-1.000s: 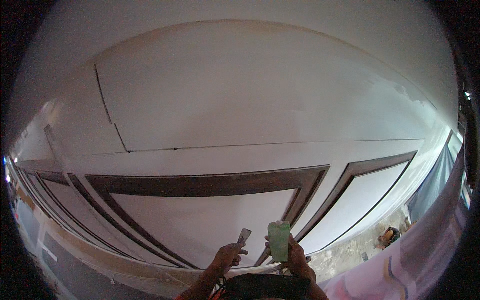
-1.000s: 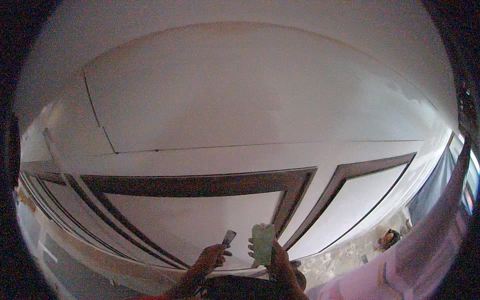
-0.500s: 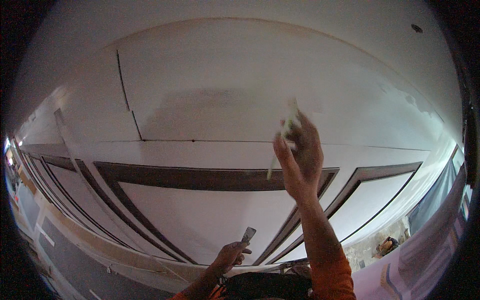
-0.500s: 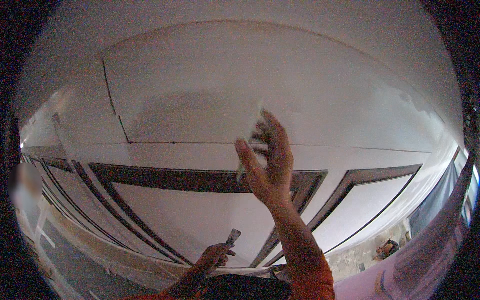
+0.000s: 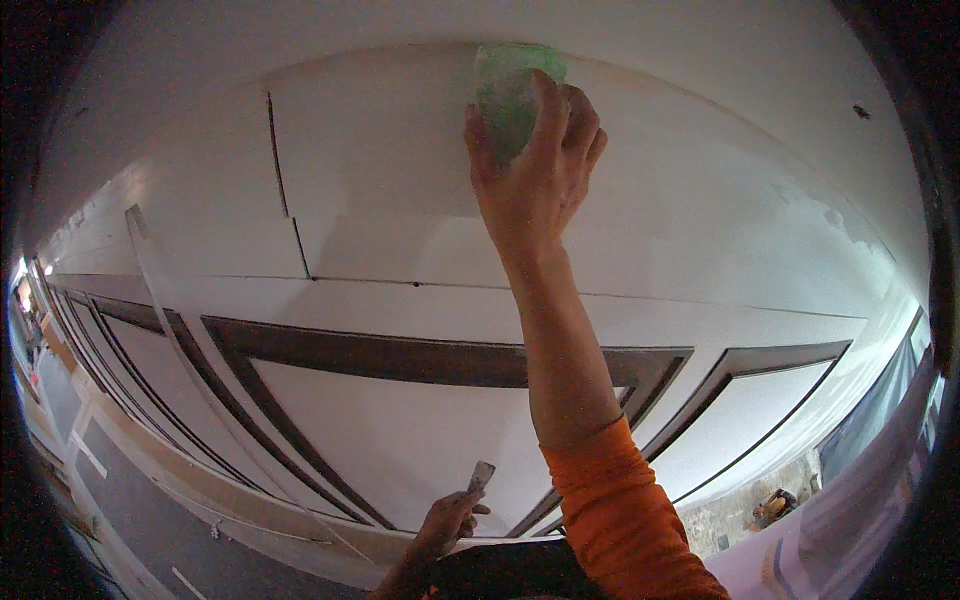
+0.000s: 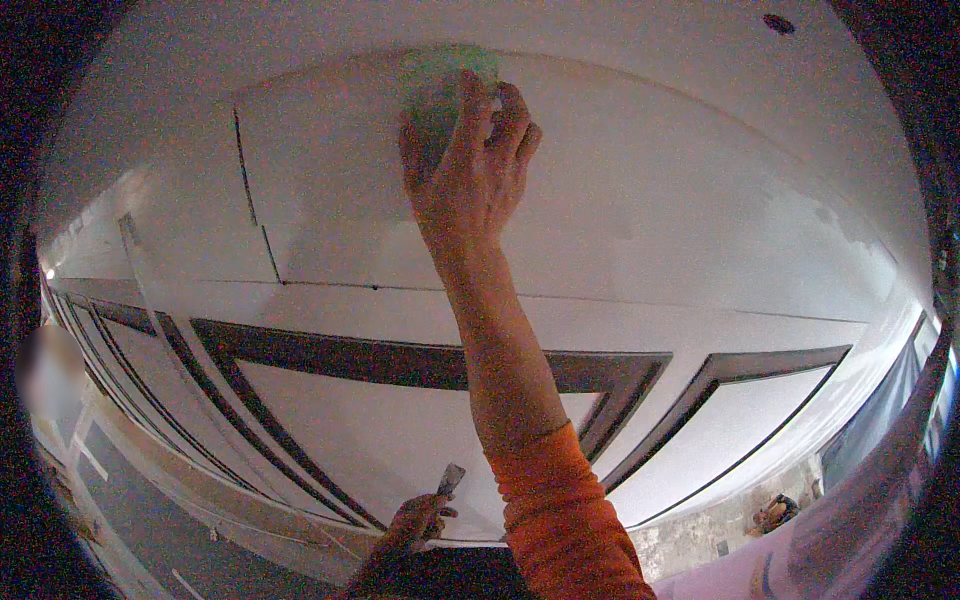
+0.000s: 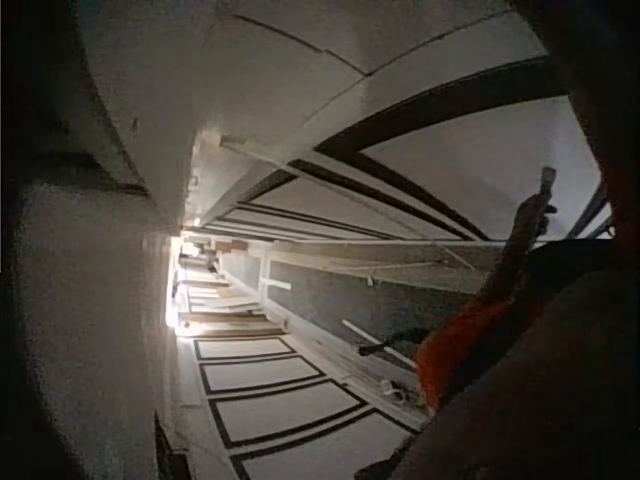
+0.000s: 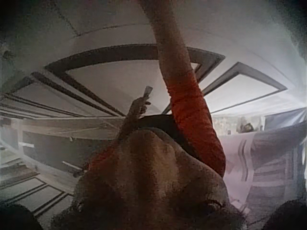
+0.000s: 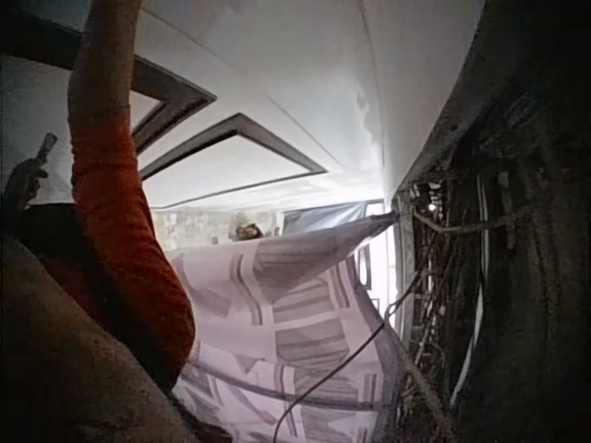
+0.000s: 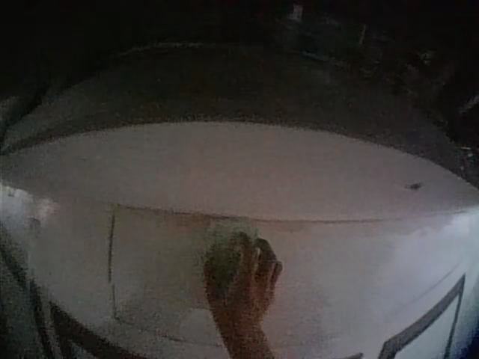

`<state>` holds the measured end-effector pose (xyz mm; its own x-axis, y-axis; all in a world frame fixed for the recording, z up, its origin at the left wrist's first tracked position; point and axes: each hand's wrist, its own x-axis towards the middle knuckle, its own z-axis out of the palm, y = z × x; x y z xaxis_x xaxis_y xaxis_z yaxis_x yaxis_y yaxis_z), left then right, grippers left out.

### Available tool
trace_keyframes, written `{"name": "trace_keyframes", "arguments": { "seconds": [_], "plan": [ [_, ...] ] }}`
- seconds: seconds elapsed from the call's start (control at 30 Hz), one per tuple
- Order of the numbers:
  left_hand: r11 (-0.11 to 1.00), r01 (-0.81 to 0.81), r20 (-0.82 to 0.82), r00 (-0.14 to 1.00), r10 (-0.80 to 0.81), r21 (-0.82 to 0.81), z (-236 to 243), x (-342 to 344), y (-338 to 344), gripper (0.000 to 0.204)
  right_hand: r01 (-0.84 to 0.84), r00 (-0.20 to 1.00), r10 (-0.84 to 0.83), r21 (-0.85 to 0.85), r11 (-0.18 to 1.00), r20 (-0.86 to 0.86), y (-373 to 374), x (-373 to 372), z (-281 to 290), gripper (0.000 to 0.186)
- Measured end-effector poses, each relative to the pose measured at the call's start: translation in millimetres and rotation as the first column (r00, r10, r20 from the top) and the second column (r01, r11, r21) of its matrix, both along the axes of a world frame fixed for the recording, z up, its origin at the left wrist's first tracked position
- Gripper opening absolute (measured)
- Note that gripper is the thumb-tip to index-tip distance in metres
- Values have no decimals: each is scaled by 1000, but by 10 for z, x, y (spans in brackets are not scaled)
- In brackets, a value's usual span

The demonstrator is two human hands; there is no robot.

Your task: The person applies putty to a gap in a ceiling panel using a scraper and a sanding block.

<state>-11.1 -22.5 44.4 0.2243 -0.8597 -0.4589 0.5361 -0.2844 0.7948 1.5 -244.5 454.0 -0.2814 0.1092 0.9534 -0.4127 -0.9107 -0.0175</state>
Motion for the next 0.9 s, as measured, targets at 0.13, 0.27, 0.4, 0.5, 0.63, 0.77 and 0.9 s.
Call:
{"name": "trace_keyframes", "arguments": {
  "seconds": [0.13, 0.27, 0.4, 0.5, 0.63, 0.77, 0.9],
  "plan": [
    [1000, -2, 25, 1000, 2, 10, 52, 41, 34, 39, 30, 999, -28, -61, 998, 28, -64, 17, 30, 63],
    [1000, 2, 64, 998, -1, -10, 138, 59, 48, 39, 36, 998, -33, -57, 998, 55, -65, 61, 25, 65],
    [999, 32, 51, 998, -31, -17, 26, 131, 18, 40, 50, 998, -45, -82, 995, 54, -74, 98, 64, 62],
    [997, 47, 25, 999, -46, -54, 4, 149, -16, 39, 85, 996, -84, -16, 996, 27, -50, 94, 72, 58],
    [998, 54, 29, 998, -53, -38, -14, 149, -52, 37, 116, 993, -116, -22, 993, 32, -55, 112, 68, 55],
    [997, 80, 89, 993, -80, -4, -4, 151, -66, 37, 129, 991, -129, -21, 991, 30, -33, 108, 83, 53],
    [997, 78, 81, 994, -78, 10, -18, 151, -89, 38, 128, 992, -129, 43, 991, 12, 67, 45, 133, 53]
  ]
}}
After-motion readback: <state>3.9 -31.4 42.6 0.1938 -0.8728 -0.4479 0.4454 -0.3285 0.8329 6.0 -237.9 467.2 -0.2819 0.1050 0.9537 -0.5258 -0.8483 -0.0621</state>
